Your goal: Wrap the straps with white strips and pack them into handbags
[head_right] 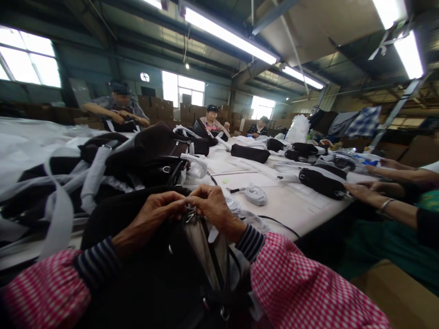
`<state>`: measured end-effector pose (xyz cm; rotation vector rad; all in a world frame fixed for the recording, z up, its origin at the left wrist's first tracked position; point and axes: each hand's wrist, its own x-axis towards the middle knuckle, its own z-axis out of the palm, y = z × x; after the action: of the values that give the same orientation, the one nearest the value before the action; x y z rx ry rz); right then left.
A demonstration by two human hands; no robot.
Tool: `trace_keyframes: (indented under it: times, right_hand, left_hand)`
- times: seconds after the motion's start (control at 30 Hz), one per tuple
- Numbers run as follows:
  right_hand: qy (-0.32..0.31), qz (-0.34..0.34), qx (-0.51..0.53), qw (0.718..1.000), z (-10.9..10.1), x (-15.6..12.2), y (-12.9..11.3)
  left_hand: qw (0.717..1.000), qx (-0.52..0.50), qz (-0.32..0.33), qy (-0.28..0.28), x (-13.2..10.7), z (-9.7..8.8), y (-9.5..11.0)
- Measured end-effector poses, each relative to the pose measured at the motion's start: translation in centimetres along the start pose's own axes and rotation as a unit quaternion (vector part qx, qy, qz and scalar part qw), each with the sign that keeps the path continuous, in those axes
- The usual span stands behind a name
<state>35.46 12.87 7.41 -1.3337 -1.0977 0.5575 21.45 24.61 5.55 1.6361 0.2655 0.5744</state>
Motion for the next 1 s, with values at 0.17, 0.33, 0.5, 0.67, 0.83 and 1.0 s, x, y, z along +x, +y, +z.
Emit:
trace_keyframes:
  times: [0.17, 0.33, 0.5, 0.67, 0.83, 1.0]
  right_hand:
    - [-0.041, -0.043, -0.191, 0.98, -5.7, -1.0, -3.3]
    - [-0.191, -0.086, -0.446, 0.87, -8.9, -3.0, -2.8]
    - [-0.186, -0.112, -0.581, 0.785, -7.9, -3.6, -1.4]
    - [-0.132, -0.141, -0.626, 0.755, -8.9, -3.2, -1.2]
    - [-0.112, -0.153, -0.667, 0.72, -11.0, -3.7, -0.5]
    - [-0.179, -0.167, -0.62, 0.745, -10.9, -4.6, -1.6]
  left_hand:
    - [0.987, 0.154, 0.047, -0.016, -1.2, -1.3, 3.0]
    - [0.905, 0.387, 0.151, -0.092, -4.1, -1.8, 4.7]
    - [0.789, 0.518, 0.228, -0.239, -6.7, 1.0, 4.4]
    - [0.748, 0.594, 0.197, -0.222, -7.8, 1.3, 4.5]
    - [0.79, 0.555, 0.163, -0.205, -8.5, 0.7, 4.5]
    - [0.789, 0.559, 0.162, -0.195, -8.2, 0.8, 3.6]
